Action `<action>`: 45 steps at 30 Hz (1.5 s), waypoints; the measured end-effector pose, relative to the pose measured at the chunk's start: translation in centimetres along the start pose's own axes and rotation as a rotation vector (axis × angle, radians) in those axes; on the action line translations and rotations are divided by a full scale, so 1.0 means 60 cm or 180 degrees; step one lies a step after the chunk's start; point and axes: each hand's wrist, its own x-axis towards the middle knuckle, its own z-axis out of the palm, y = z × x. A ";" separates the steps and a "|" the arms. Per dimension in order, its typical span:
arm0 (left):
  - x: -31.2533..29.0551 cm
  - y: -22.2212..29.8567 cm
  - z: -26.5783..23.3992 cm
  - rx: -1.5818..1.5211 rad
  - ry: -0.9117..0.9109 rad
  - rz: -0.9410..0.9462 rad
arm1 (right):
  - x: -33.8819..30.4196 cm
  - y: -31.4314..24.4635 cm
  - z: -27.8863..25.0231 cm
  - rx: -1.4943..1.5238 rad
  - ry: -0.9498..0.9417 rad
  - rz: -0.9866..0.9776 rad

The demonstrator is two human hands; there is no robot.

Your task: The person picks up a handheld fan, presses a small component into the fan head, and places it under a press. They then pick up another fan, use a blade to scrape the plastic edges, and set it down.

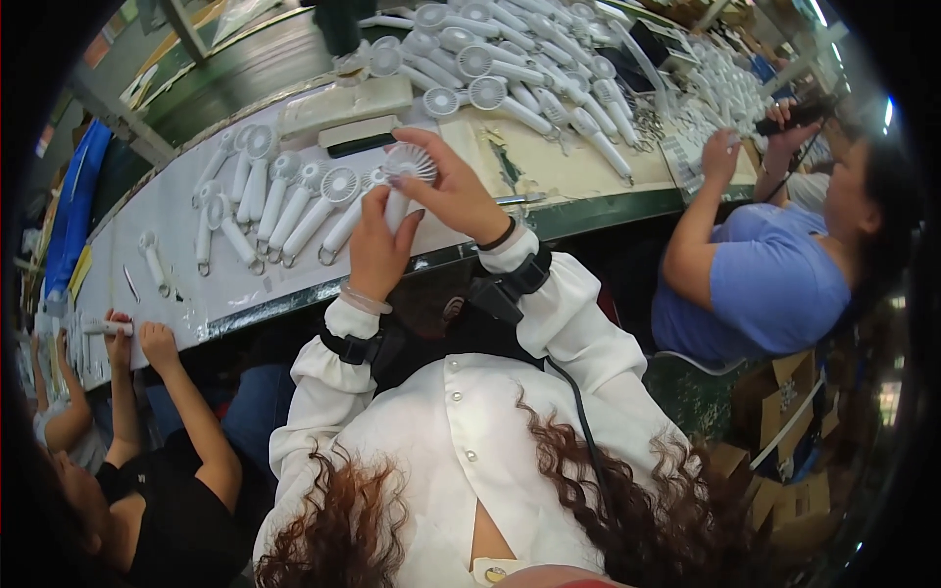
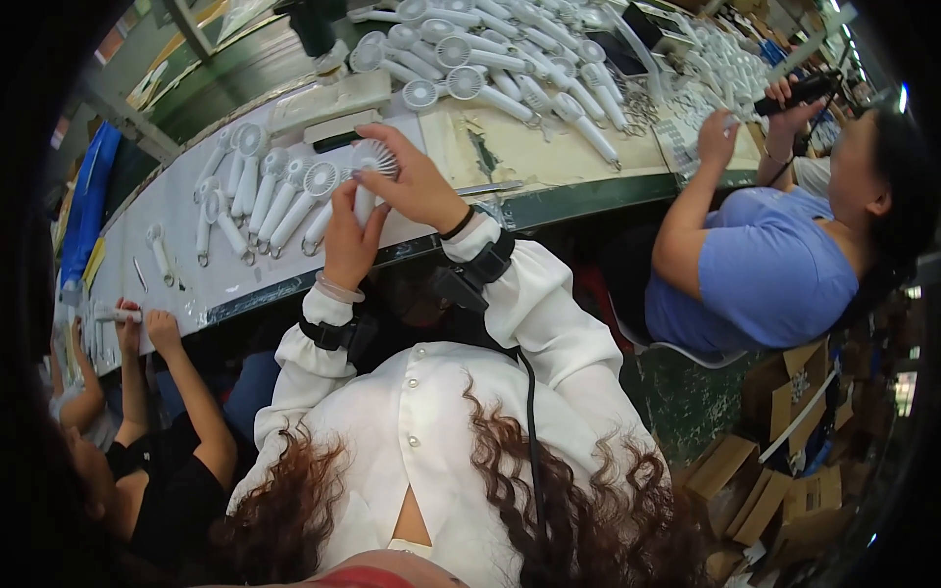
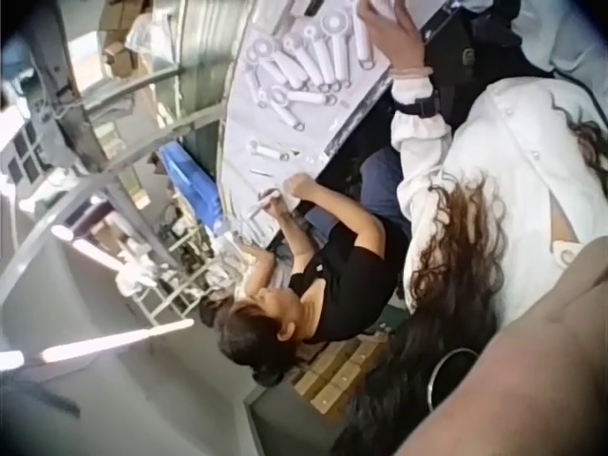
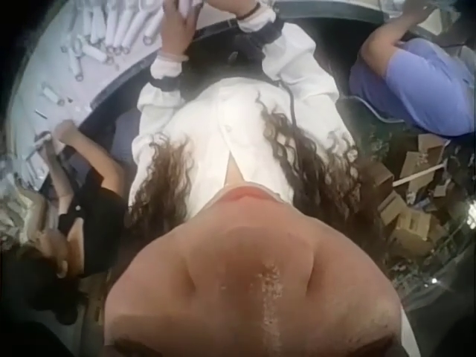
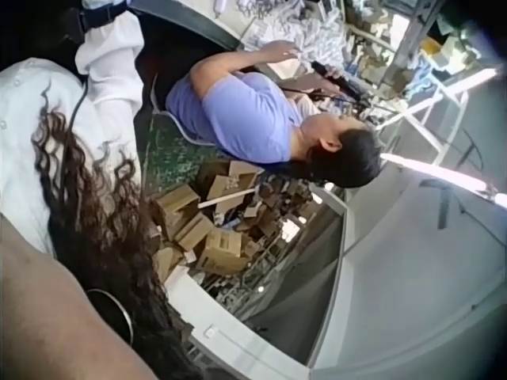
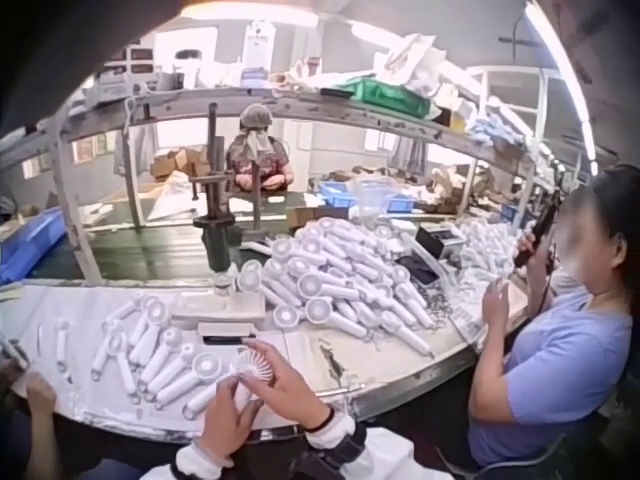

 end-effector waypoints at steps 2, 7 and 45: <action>-0.003 -0.023 0.003 -0.0255 0.0034 -0.0175 | -0.009 -0.006 -0.011 -0.0187 -0.0030 -0.0049; -0.003 -0.071 -0.016 -0.2247 -0.0698 -0.1465 | -0.059 0.002 -0.131 -0.1703 -0.0133 -0.0012; 0.057 -0.059 -0.063 -0.1038 -0.0918 -0.2137 | -0.113 0.087 -0.140 -0.3628 0.0723 -0.0529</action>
